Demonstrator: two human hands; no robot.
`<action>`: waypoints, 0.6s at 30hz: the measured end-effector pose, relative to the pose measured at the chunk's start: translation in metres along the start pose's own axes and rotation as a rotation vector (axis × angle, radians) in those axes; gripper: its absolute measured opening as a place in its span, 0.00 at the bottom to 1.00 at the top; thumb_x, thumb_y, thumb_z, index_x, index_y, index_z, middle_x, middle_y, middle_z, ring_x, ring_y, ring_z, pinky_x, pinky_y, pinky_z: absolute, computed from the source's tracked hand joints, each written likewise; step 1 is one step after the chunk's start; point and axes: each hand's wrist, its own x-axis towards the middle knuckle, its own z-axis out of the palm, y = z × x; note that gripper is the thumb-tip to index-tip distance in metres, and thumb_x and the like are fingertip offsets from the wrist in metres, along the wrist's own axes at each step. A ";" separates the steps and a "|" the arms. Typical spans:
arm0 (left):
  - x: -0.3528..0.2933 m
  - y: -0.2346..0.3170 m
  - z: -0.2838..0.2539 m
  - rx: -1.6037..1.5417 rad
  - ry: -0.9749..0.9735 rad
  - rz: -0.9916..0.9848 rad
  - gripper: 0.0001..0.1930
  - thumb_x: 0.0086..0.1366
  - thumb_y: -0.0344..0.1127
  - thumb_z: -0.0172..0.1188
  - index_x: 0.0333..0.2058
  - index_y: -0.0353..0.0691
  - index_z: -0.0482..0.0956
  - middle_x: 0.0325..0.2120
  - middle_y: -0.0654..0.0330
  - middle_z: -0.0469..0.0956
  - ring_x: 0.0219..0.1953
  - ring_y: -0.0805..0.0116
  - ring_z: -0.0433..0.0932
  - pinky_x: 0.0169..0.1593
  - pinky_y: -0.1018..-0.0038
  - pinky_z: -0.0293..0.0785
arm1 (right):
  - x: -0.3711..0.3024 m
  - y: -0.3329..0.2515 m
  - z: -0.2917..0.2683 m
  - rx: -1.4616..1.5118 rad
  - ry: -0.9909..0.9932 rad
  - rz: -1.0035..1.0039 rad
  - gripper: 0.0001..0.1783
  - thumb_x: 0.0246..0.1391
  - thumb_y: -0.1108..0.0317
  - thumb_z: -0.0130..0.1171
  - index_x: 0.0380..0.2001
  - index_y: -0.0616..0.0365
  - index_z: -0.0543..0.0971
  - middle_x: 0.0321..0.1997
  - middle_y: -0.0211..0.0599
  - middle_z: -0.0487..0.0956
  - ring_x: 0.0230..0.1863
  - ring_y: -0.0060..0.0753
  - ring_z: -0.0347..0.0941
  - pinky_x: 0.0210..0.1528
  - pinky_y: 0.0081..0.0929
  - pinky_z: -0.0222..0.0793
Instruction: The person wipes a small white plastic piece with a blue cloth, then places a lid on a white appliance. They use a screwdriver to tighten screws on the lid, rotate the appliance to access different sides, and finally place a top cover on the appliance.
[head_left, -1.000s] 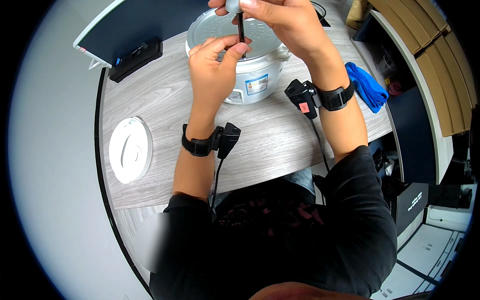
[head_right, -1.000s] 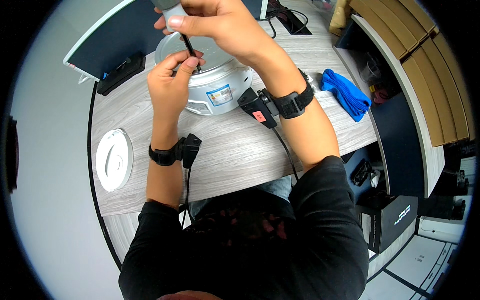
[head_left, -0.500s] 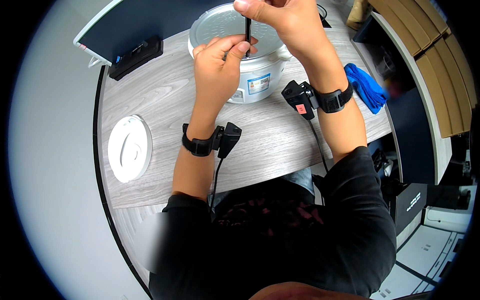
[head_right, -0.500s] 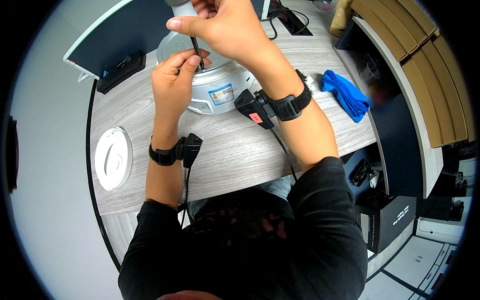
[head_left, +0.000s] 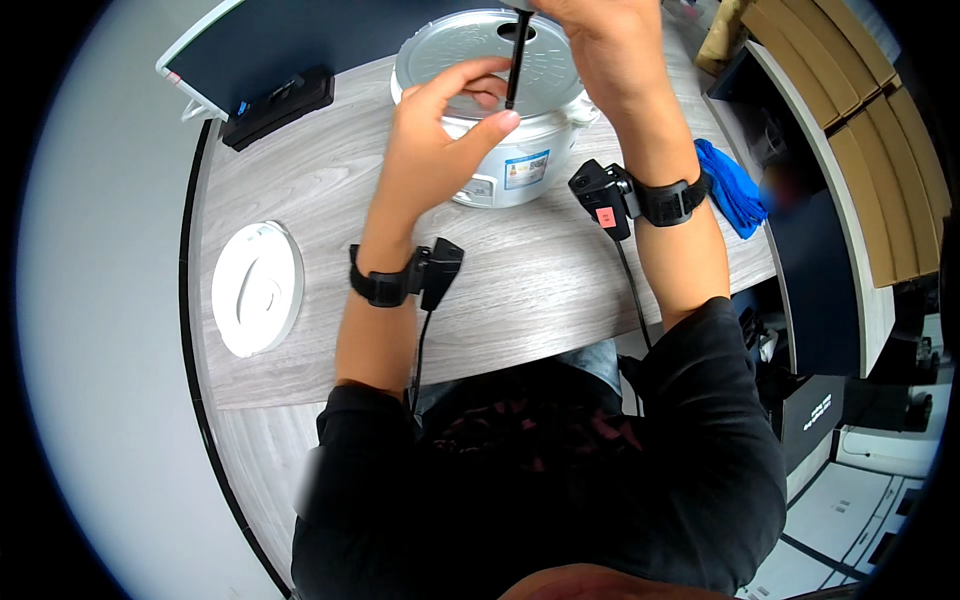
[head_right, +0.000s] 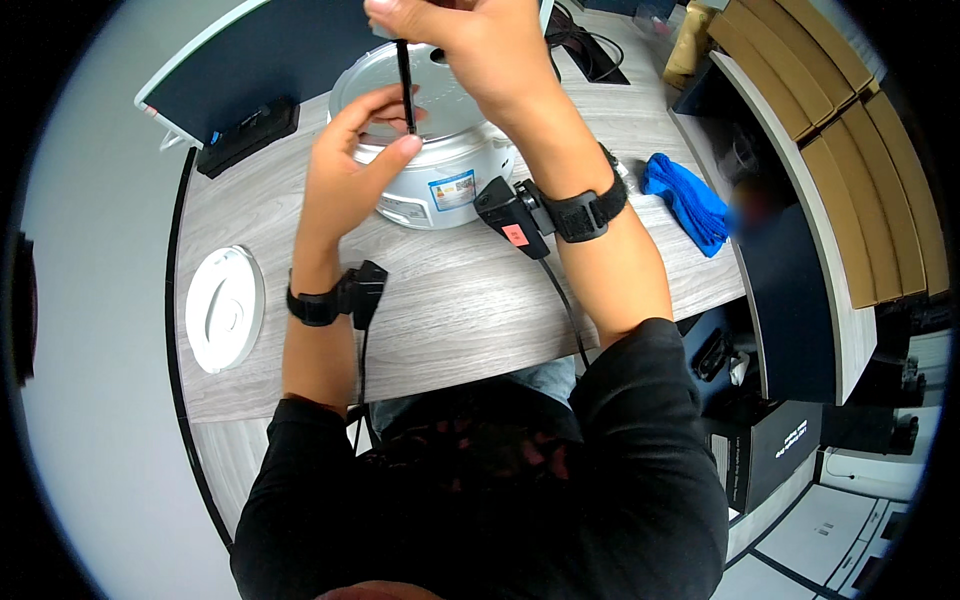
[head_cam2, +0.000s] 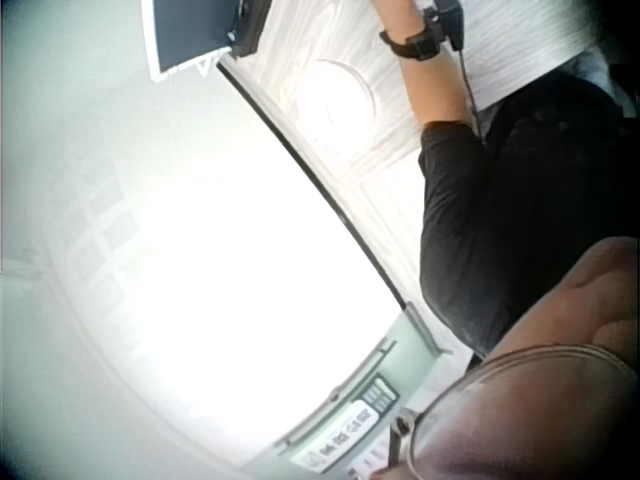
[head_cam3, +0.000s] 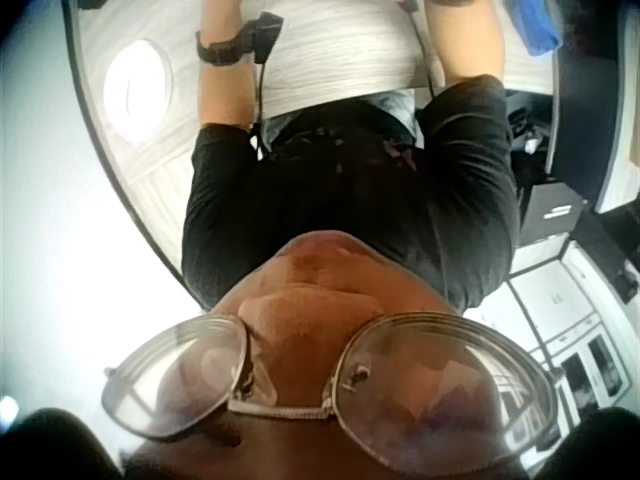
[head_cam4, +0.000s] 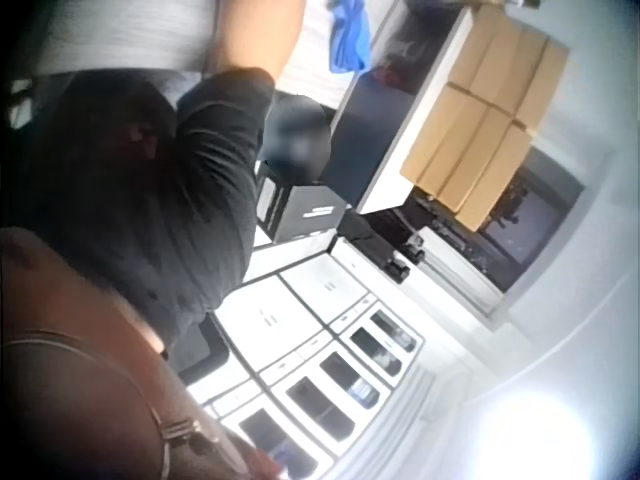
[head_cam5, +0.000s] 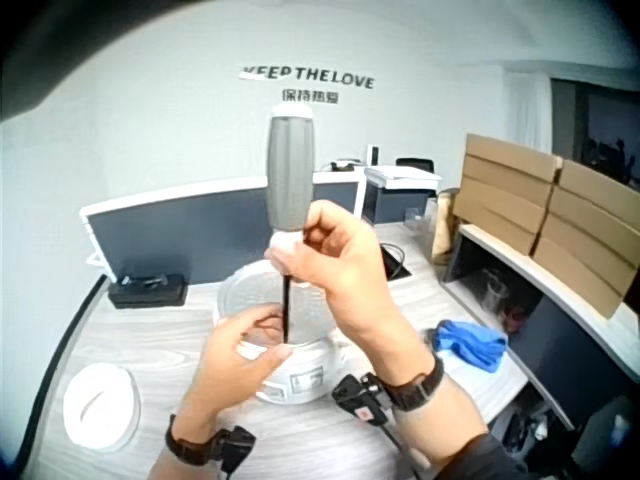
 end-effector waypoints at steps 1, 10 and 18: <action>-0.001 0.000 -0.009 0.077 -0.004 0.038 0.25 0.58 0.35 0.68 0.54 0.38 0.77 0.46 0.57 0.82 0.51 0.66 0.77 0.56 0.69 0.68 | -0.001 -0.002 -0.004 -0.011 -0.004 -0.002 0.07 0.57 0.73 0.64 0.37 0.59 0.76 0.33 0.27 0.79 0.33 0.14 0.72 0.37 0.14 0.68; -0.011 -0.044 -0.069 0.461 -0.077 0.152 0.28 0.48 0.36 0.72 0.51 0.44 0.79 0.54 0.57 0.77 0.64 0.52 0.68 0.68 0.56 0.59 | -0.068 0.001 -0.009 -0.269 0.028 0.107 0.09 0.58 0.69 0.65 0.38 0.62 0.79 0.33 0.35 0.83 0.35 0.19 0.77 0.39 0.18 0.71; -0.012 -0.024 -0.054 0.564 -0.005 0.142 0.24 0.37 0.39 0.80 0.37 0.46 0.85 0.41 0.65 0.80 0.56 0.59 0.72 0.63 0.61 0.57 | -0.087 0.006 -0.011 -0.222 0.097 0.204 0.07 0.58 0.69 0.63 0.38 0.61 0.79 0.35 0.37 0.84 0.38 0.21 0.78 0.40 0.20 0.71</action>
